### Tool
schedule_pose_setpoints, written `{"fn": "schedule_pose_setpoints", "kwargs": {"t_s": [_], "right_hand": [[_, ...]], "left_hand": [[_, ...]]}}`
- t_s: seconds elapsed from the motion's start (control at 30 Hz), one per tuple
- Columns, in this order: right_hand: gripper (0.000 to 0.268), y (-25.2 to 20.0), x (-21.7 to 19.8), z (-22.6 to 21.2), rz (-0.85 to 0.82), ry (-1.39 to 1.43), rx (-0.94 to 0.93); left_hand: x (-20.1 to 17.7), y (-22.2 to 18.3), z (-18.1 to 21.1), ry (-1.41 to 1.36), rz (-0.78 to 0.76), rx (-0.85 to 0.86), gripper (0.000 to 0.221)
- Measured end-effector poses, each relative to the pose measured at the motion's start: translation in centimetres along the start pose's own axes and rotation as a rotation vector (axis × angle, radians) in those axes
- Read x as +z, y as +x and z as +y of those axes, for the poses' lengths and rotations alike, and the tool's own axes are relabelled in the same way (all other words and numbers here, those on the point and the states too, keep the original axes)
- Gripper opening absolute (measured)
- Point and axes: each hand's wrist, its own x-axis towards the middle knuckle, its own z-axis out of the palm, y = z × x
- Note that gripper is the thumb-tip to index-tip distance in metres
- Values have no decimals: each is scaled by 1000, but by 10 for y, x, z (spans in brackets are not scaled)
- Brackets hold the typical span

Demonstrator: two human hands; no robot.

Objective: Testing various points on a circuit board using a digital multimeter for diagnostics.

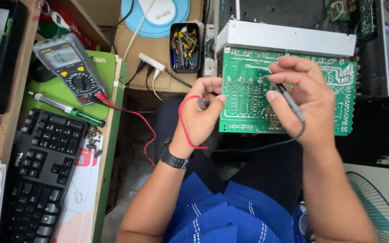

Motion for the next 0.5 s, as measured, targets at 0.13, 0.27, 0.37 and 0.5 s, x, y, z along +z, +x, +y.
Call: {"fn": "schedule_pose_setpoints", "kwargs": {"t_s": [0.13, 0.27, 0.37, 0.5], "right_hand": [[9, 19, -18, 4, -66, -96, -59], [12, 36, -33, 33, -142, -250, -314], [11, 45, -37, 38, -159, -311, -323], [4, 50, -32, 32, -142, -284, -285]], "left_hand": [[3, 3, -9, -3, 16, 19, 33], [4, 6, -14, -13, -10, 48, 28], [6, 5, -7, 38, 2, 14, 19], [11, 4, 0, -43, -3, -115, 18]]}}
